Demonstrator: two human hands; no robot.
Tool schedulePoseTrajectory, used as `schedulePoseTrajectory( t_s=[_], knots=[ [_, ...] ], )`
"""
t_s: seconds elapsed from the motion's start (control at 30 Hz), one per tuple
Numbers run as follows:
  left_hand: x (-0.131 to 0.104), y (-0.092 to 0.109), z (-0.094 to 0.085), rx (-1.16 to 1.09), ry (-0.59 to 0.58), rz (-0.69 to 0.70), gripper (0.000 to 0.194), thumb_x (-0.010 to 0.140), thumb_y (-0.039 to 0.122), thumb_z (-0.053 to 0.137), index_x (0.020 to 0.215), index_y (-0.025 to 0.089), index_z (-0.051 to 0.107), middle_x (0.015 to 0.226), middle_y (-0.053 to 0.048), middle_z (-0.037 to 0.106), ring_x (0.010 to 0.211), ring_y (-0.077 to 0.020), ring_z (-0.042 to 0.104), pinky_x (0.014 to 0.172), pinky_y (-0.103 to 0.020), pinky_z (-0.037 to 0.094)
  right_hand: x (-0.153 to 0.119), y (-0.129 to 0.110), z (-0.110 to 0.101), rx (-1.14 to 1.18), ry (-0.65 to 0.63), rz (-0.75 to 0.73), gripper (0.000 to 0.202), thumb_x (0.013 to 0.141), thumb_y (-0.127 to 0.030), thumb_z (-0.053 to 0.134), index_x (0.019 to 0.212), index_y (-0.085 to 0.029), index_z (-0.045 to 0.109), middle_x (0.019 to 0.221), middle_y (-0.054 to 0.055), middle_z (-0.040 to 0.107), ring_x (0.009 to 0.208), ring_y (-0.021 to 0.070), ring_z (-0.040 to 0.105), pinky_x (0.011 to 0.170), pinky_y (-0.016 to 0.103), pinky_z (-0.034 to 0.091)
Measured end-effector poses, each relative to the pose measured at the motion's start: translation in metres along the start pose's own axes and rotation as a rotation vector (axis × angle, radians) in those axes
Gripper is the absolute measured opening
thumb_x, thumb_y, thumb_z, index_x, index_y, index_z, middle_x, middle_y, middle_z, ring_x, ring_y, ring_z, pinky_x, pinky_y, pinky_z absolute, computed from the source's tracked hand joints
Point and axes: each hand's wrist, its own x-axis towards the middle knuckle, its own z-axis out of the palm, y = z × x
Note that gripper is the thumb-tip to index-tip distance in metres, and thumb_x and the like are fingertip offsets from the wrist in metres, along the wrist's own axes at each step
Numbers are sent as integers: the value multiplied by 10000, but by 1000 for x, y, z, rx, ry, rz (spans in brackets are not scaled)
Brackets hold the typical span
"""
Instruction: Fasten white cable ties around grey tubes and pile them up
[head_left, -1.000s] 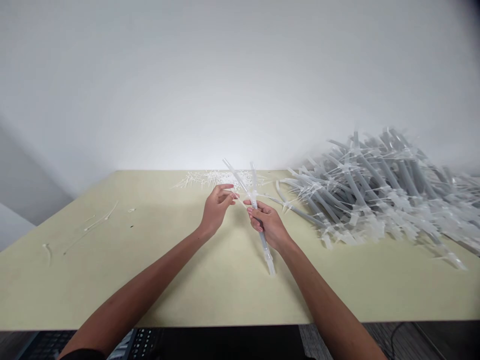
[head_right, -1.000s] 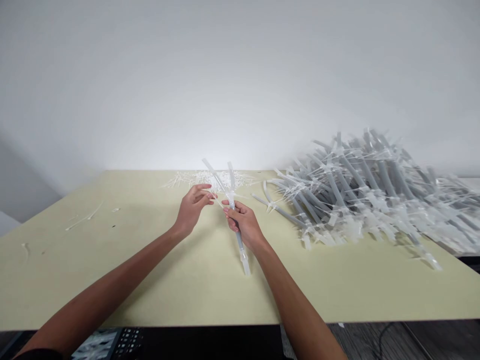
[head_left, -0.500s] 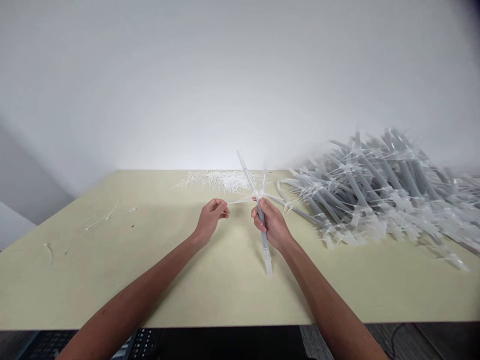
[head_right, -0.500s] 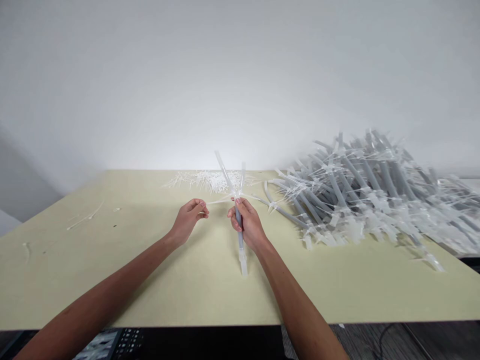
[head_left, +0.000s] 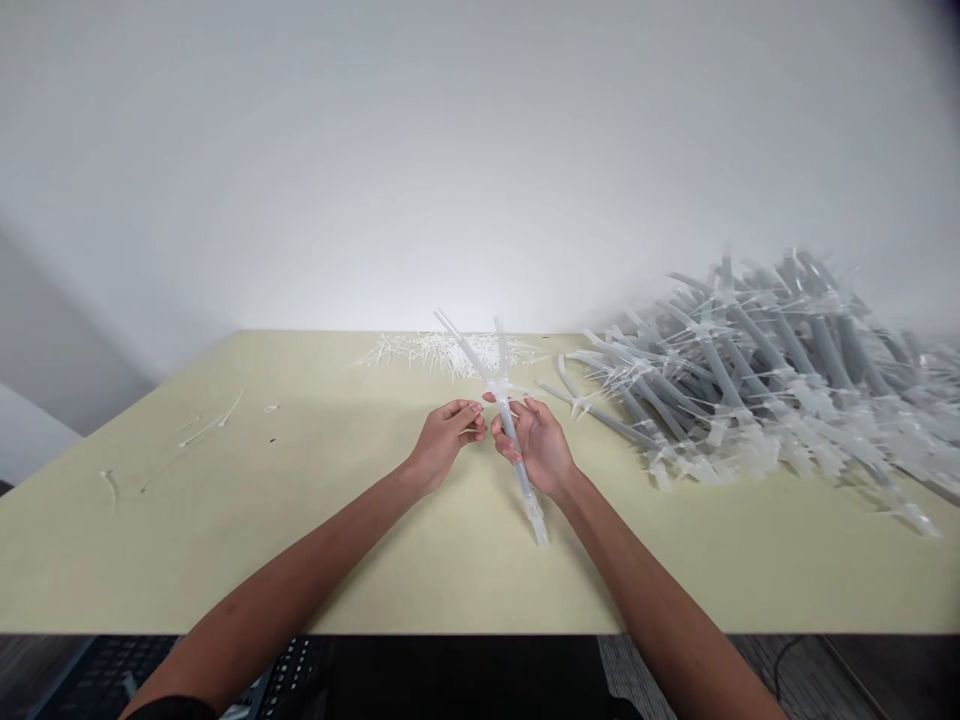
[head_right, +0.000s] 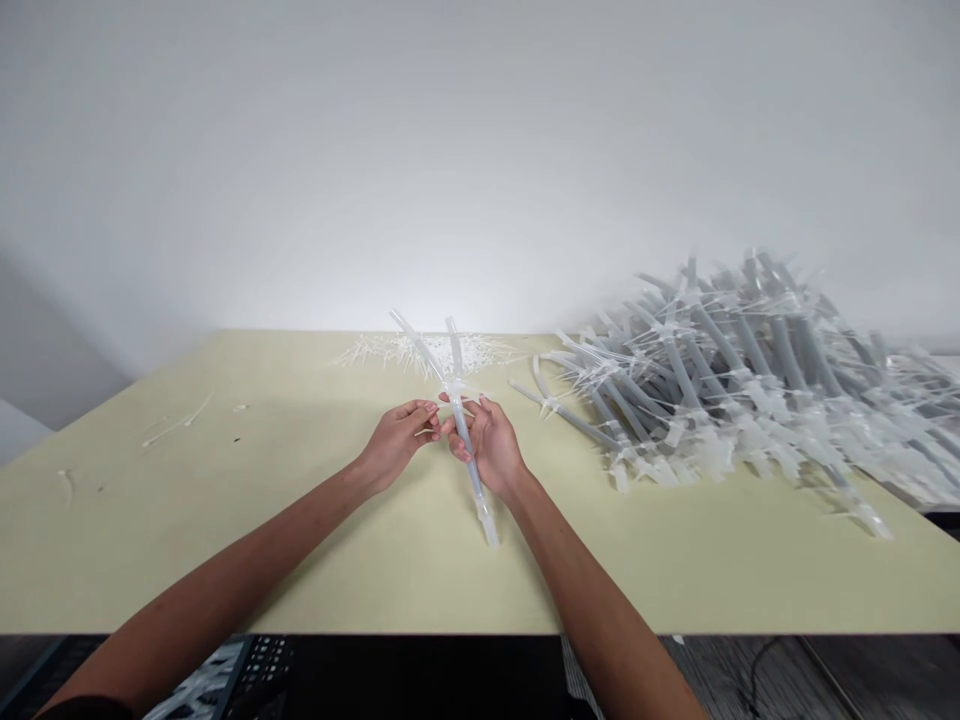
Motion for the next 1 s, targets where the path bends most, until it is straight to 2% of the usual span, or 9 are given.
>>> schedulePoseTrajectory(
  t_s=[0.2, 0.37, 0.63, 0.77, 1.0],
  knots=[
    [-2, 1, 1, -17, 2, -18, 250, 739, 385, 605, 716, 137, 578, 728, -29, 551, 649, -101, 515, 741, -305, 435, 2, 3, 1, -39, 46, 18, 494, 752, -587, 453, 990, -173, 578, 661, 30, 565, 438, 83, 344, 400, 210, 208],
    [-2, 1, -1, -40, 11, -21, 241, 743, 383, 603, 788, 146, 605, 744, -26, 543, 677, -105, 518, 741, -300, 437, 4, 9, -1, -48, 95, -8, 501, 737, -619, 478, 935, -173, 594, 635, 15, 544, 423, 67, 332, 390, 208, 201],
    [-3, 0, -3, -29, 14, -8, 255, 733, 377, 620, 823, 138, 605, 759, -30, 553, 667, -103, 527, 737, -302, 433, 5, 15, -3, -135, 193, -116, 425, 726, -544, 567, 886, -153, 603, 638, 24, 575, 402, 47, 349, 373, 201, 197],
    [-5, 0, 0, -5, 13, -5, 246, 732, 374, 621, 814, 144, 589, 738, -25, 564, 659, -105, 530, 754, -319, 433, 6, 18, -1, -178, 231, -161, 378, 688, -523, 616, 791, -162, 575, 621, 19, 586, 393, 49, 361, 357, 195, 196],
    [-5, -2, 2, 27, 0, 2, 232, 746, 363, 607, 807, 144, 563, 718, -20, 551, 664, -111, 529, 760, -328, 437, 3, 17, 1, -295, 271, -190, 357, 727, -517, 578, 746, -162, 535, 610, 26, 596, 378, 56, 383, 341, 195, 239]
  ],
)
